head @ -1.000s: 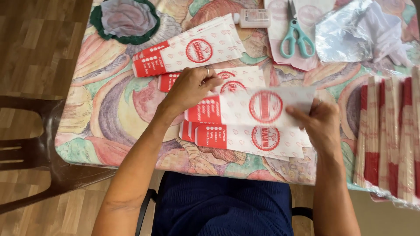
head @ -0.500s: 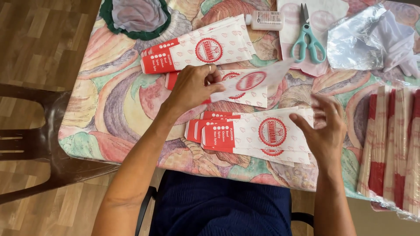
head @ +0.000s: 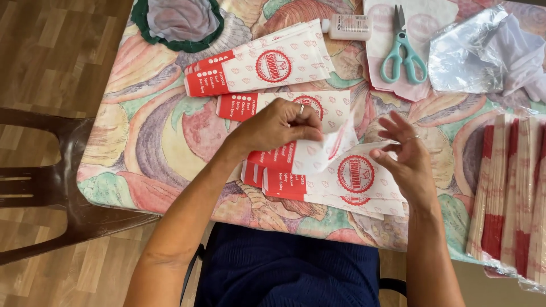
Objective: Counting and stacking paper shawarma wrappers on a table.
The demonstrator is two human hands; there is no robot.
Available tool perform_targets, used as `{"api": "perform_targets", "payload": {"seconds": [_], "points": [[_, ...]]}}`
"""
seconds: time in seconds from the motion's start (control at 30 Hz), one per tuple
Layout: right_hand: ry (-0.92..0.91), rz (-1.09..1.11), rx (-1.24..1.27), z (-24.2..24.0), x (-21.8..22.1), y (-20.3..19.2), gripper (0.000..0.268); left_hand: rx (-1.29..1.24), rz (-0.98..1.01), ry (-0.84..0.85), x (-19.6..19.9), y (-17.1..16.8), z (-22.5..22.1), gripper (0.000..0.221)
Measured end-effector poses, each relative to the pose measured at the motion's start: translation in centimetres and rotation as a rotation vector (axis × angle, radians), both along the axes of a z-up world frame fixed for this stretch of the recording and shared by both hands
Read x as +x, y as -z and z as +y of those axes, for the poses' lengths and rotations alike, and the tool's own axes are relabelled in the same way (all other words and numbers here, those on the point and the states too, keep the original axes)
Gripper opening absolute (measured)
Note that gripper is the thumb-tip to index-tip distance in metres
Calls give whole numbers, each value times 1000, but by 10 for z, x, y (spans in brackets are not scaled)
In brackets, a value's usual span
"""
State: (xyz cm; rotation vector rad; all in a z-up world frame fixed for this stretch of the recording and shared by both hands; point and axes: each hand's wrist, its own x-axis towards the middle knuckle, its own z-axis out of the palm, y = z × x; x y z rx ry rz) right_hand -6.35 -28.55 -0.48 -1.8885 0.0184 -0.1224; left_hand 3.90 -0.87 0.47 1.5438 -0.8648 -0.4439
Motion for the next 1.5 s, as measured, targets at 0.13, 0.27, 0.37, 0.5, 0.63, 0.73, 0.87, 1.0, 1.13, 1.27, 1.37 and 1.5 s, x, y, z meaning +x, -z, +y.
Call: {"api": "perform_targets", "payload": {"seconds": [0.13, 0.27, 0.37, 0.5, 0.63, 0.73, 0.87, 1.0, 1.13, 1.27, 1.37, 1.5], "points": [[-231, -77, 259, 9, 14, 11, 72, -52, -38, 95, -25, -35, -9, 9], [-110, -50, 546, -17, 12, 39, 30, -26, -34, 132, -19, -32, 4, 9], [76, 53, 384, -37, -7, 36, 26, 206, -157, -32, 12, 2, 23, 16], [222, 205, -43, -45, -36, 39, 36, 755, -594, -378, 37, 62, 16, 43], [384, 283, -444, -30, -43, 31, 50, 951, -666, -472, 52, 87, 12, 54], [356, 188, -586, -23, -43, 22, 67, 859, -623, -467, 59, 76, 12, 49], [368, 36, -571, -20, -34, 18, 44, 675, -484, -470, 39, 46, 8, 22], [170, -108, -125, -3, -19, -11, 34, 403, -500, -441, -4, -5, -6, 21], [223, 33, 314, -21, -9, 24, 19, 425, -515, -370, -30, -13, -10, 50], [239, 59, 417, -18, -12, 6, 18, 633, -589, -282, -54, -24, -6, 120], [197, 57, 350, -14, -19, 0, 22, 669, -635, -204, -58, -17, 0, 102], [171, 33, 358, -30, -21, 17, 21, 538, -462, -126, -60, -29, 4, 92]]}}
